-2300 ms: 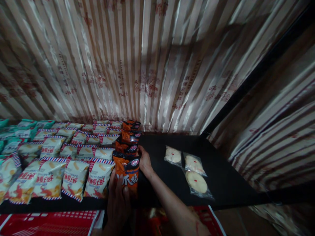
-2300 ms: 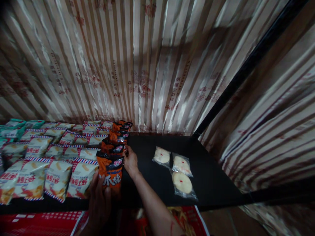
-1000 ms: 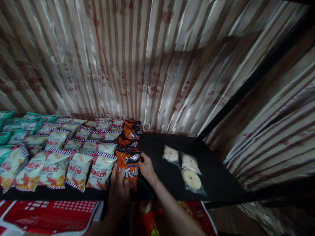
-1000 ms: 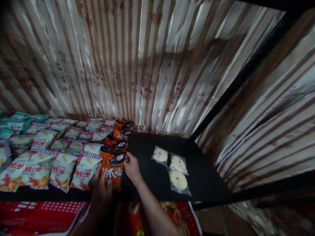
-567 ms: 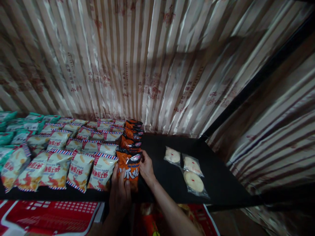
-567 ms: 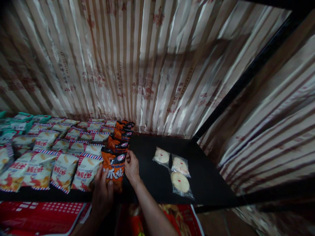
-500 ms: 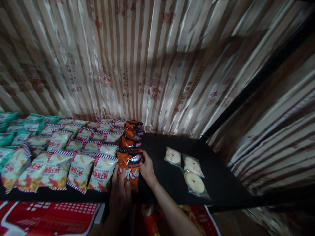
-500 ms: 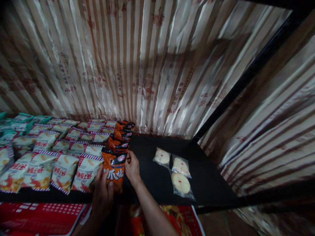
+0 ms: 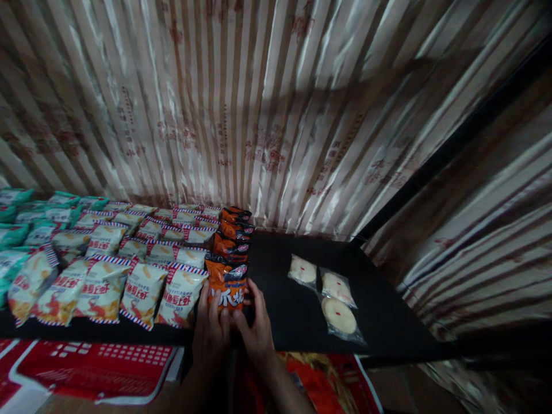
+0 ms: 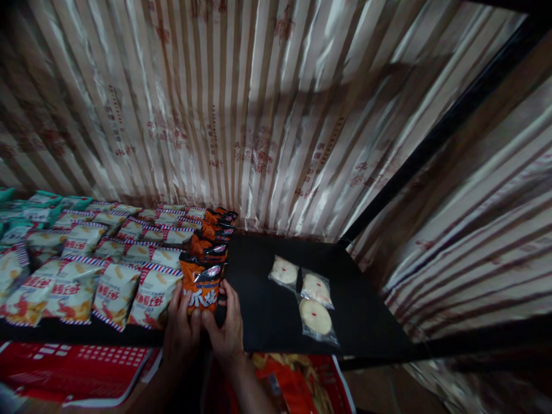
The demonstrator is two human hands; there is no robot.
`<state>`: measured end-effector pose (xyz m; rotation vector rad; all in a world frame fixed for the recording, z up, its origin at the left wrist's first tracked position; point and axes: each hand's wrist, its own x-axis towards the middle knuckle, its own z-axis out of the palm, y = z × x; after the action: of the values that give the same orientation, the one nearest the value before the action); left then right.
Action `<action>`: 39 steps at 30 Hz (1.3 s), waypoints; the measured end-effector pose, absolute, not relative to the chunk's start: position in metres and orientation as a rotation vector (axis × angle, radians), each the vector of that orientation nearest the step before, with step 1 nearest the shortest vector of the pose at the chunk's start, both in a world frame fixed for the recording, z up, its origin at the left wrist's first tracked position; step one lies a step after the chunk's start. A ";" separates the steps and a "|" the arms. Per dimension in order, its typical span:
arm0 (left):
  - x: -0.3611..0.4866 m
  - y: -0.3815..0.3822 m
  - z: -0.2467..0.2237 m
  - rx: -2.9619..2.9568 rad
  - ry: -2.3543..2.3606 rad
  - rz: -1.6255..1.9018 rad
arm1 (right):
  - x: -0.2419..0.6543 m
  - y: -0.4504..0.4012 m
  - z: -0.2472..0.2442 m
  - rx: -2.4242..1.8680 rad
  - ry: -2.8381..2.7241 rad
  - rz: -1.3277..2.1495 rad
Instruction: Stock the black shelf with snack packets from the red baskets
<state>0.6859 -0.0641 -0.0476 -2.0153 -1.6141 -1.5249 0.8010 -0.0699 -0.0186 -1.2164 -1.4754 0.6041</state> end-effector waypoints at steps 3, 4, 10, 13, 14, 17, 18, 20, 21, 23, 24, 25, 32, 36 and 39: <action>0.685 -0.063 -0.048 -2.008 -1.588 -1.544 | 0.797 -0.072 -0.024 -1.268 -1.537 0.504; 0.685 -0.063 -0.048 -2.008 -1.575 -1.548 | 0.796 -0.072 -0.025 -1.297 -1.550 0.492; 0.683 -0.065 -0.046 -1.974 -1.479 -1.526 | 0.796 -0.072 -0.024 -1.381 -1.540 0.517; 0.683 -0.067 -0.040 -1.950 -1.413 -1.510 | 0.795 -0.071 -0.019 -1.381 -1.523 0.520; 0.683 -0.067 -0.038 -1.947 -1.381 -1.501 | 0.794 -0.070 -0.017 -1.379 -1.515 0.528; 0.683 -0.068 -0.034 -1.955 -1.321 -1.457 | 0.790 -0.067 -0.010 -1.388 -1.492 0.570; 0.683 -0.069 -0.034 -1.956 -1.309 -1.441 | 0.789 -0.066 -0.009 -1.397 -1.484 0.587; 0.683 -0.069 -0.034 -1.959 -1.280 -1.411 | 0.789 -0.065 -0.008 -1.415 -1.460 0.617; 0.682 -0.069 -0.034 -1.959 -1.262 -1.399 | 0.789 -0.064 -0.009 -1.419 -1.449 0.633; 0.682 -0.069 -0.034 -1.966 -1.231 -1.375 | 0.790 -0.063 -0.011 -1.407 -1.442 0.660; 0.682 -0.069 -0.033 -1.971 -1.226 -1.365 | 0.792 -0.063 -0.012 -1.394 -1.446 0.672; 0.681 -0.069 -0.033 -1.974 -1.228 -1.358 | 0.793 -0.062 -0.013 -1.380 -1.453 0.685; 0.682 -0.070 -0.036 -1.997 -1.314 -1.367 | 0.793 -0.060 -0.016 -1.358 -1.478 0.799; 0.682 -0.070 -0.037 -2.000 -1.340 -1.379 | 0.798 -0.062 -0.015 -1.310 -1.457 0.768; 0.682 -0.069 -0.039 -1.998 -1.353 -1.365 | 0.804 -0.060 -0.015 -1.273 -1.409 0.720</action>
<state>0.6817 -0.0687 -0.0390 -1.9982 -1.3526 -1.3649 0.8037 -0.0602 -0.0151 -1.2734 -1.4091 0.7202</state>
